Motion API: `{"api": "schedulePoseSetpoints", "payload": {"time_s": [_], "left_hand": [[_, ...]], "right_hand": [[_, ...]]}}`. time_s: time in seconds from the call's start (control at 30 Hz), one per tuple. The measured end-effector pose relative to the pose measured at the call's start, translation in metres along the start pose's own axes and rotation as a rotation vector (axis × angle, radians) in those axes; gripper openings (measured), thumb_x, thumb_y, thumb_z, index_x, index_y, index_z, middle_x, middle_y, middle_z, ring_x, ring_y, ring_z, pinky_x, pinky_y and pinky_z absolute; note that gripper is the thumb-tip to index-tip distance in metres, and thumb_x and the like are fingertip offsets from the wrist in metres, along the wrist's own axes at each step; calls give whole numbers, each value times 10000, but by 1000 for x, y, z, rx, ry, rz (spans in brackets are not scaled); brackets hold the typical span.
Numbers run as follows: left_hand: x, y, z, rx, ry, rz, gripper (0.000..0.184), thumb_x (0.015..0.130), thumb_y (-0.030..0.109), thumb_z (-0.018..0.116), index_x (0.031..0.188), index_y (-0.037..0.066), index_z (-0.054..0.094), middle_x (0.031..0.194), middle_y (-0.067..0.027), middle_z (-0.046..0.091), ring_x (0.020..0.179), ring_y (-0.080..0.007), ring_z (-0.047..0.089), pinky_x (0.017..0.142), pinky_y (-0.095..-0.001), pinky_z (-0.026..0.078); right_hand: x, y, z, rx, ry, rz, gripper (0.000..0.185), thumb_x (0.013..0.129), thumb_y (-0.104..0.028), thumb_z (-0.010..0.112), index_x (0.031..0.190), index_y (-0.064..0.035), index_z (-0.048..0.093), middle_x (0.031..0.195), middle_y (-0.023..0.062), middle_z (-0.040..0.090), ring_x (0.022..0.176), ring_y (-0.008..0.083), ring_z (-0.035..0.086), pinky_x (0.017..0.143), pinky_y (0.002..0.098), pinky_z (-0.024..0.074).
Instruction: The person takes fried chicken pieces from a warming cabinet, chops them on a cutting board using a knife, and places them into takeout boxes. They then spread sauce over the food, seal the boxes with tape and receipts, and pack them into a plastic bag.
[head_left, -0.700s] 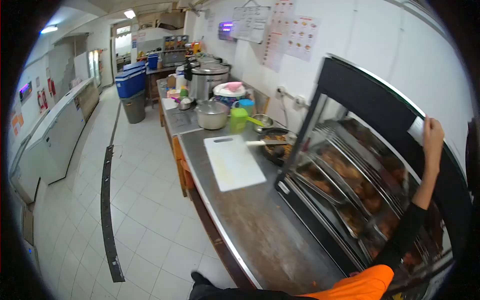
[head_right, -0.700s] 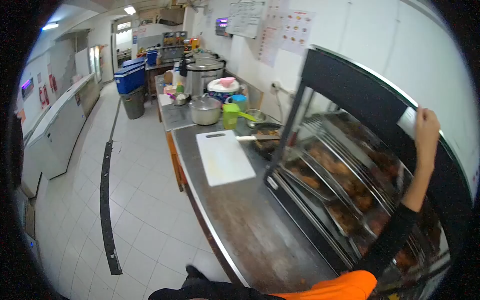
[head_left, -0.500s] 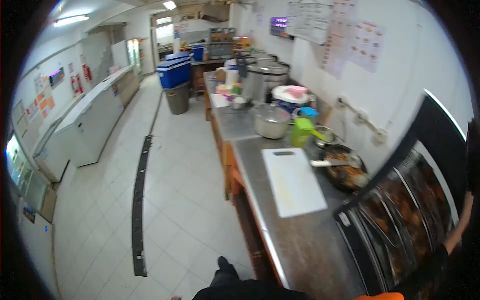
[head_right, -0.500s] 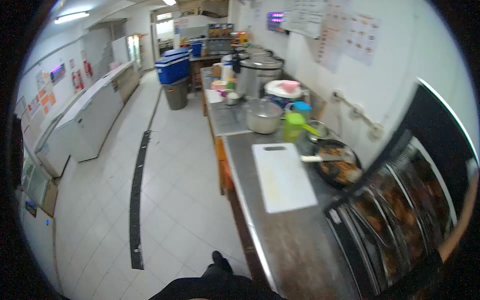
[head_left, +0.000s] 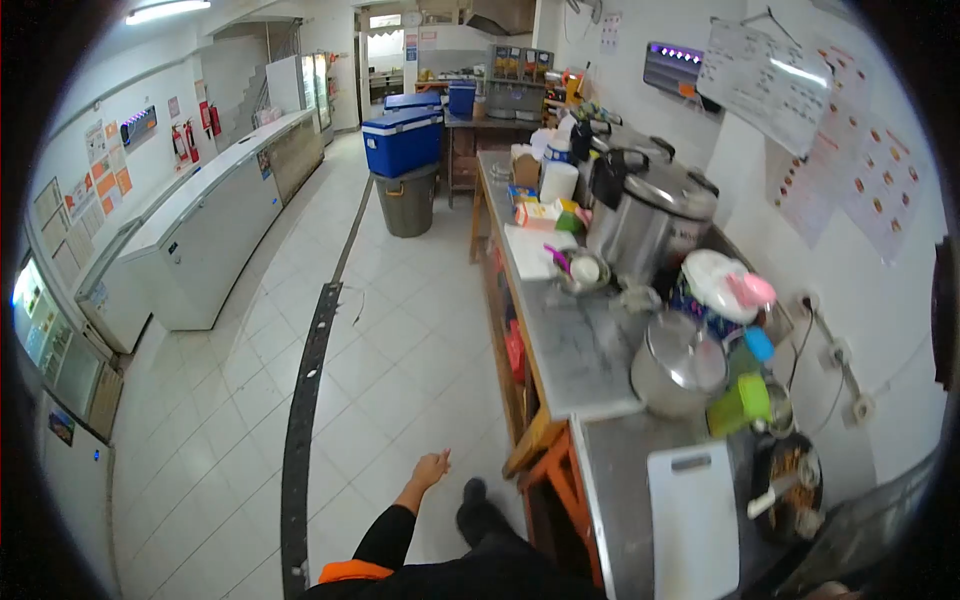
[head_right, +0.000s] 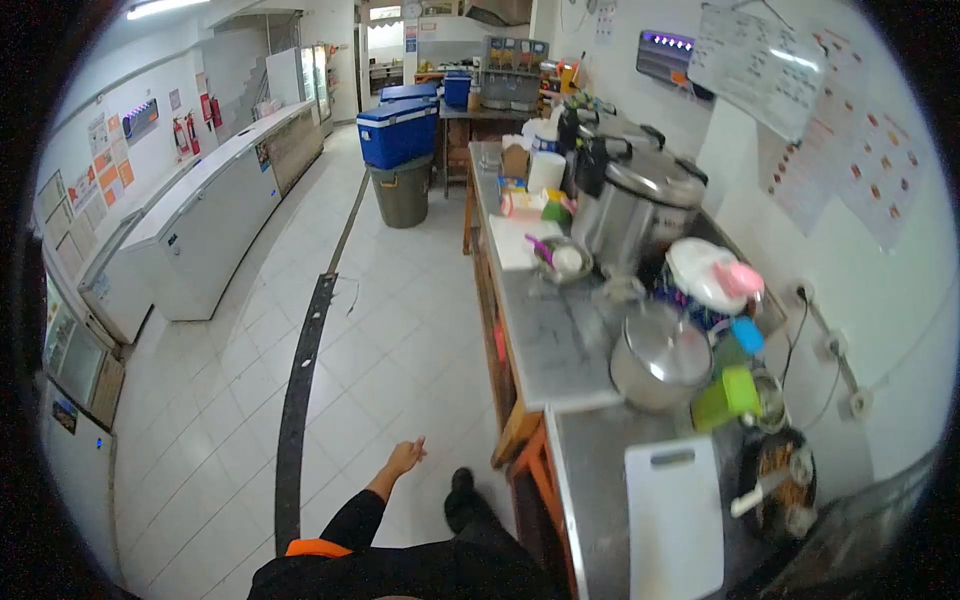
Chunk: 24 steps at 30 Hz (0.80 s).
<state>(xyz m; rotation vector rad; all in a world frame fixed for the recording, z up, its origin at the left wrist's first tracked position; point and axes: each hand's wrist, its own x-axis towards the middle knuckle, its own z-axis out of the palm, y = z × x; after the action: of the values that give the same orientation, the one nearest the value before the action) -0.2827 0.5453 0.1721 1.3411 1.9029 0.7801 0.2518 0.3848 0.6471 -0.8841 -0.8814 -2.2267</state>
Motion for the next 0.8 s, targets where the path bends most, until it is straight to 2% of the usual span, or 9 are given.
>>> {"api": "schedulePoseSetpoints", "payload": {"time_s": [0.1, 0.13, 0.17, 0.27, 0.33, 0.43, 0.53, 0.73, 0.8], "left_hand": [[55, -17, -13, 83, 20, 77, 436, 788, 398, 438, 688, -3, 578, 704, -214, 553, 667, -367, 529, 604, -417, 410], [65, -41, -12, 85, 54, 11, 317, 771, 305, 484, 733, 0, 560, 705, -180, 570, 695, -328, 557, 618, -395, 433], [69, -65, -15, -104, 87, -7, 183, 764, 184, 479, 808, 20, 546, 689, -120, 592, 681, -242, 590, 611, -346, 462], [78, -96, -69, -667, -62, -699, 301, 601, 162, 641, 868, 66, 543, 748, -79, 600, 662, -209, 593, 576, -302, 484], [77, -158, -88, 624, 104, -9, 343, 550, 214, 634, 849, 60, 568, 677, -145, 569, 609, -300, 536, 551, -399, 447], [102, -181, -107, 593, 473, -361, 149, 631, 171, 545, 721, 55, 569, 619, -109, 551, 602, -294, 538, 523, -444, 400], [192, -214, -154, 625, 471, -209, 197, 639, 161, 543, 805, 55, 551, 730, -118, 535, 696, -297, 519, 602, -430, 393], [382, -249, -266, 708, 286, 134, 330, 655, 142, 538, 972, 56, 516, 954, -136, 504, 886, -302, 480, 760, -402, 378], [653, -119, -216, 720, 197, 255, 378, 660, 136, 537, 1028, 57, 504, 1028, -142, 493, 949, -304, 467, 812, -392, 373]], "right_hand": [[-15, -146, 35, 242, -51, -212, 173, 856, -200, 379, 825, -35, 422, 714, 85, 441, 640, 183, 384, 609, 266, 348], [-8, -222, 64, 790, 54, 117, 193, 869, -174, 338, 746, -51, 421, 665, 67, 421, 648, 178, 380, 619, 242, 325], [-12, -265, 66, 222, 1, 33, 199, 870, -167, 350, 734, -44, 428, 673, 69, 416, 612, 180, 379, 578, 271, 344], [-46, -389, 103, 766, 7, 417, 168, 830, -172, 393, 831, -14, 451, 794, 129, 473, 748, 245, 451, 691, 342, 372], [-13, -523, 137, 1044, 160, 1025, 189, 808, -171, 341, 879, -16, 423, 846, 169, 462, 832, 278, 437, 768, 410, 343], [25, -665, 154, 1488, -143, 1182, 180, 765, -240, 435, 813, -66, 431, 821, 110, 479, 772, 246, 443, 710, 369, 351], [30, -761, 173, 1726, -388, 756, 169, 666, -170, 557, 793, -97, 472, 856, 79, 521, 762, 247, 469, 688, 340, 351], [40, -928, 251, 1733, -721, 825, 284, 638, -58, 599, 900, -71, 491, 915, 96, 516, 856, 269, 460, 716, 353, 352], [24, -969, 284, 1653, -861, 899, 318, 639, -48, 600, 929, -51, 469, 937, 101, 504, 869, 261, 457, 726, 344, 359]]}}
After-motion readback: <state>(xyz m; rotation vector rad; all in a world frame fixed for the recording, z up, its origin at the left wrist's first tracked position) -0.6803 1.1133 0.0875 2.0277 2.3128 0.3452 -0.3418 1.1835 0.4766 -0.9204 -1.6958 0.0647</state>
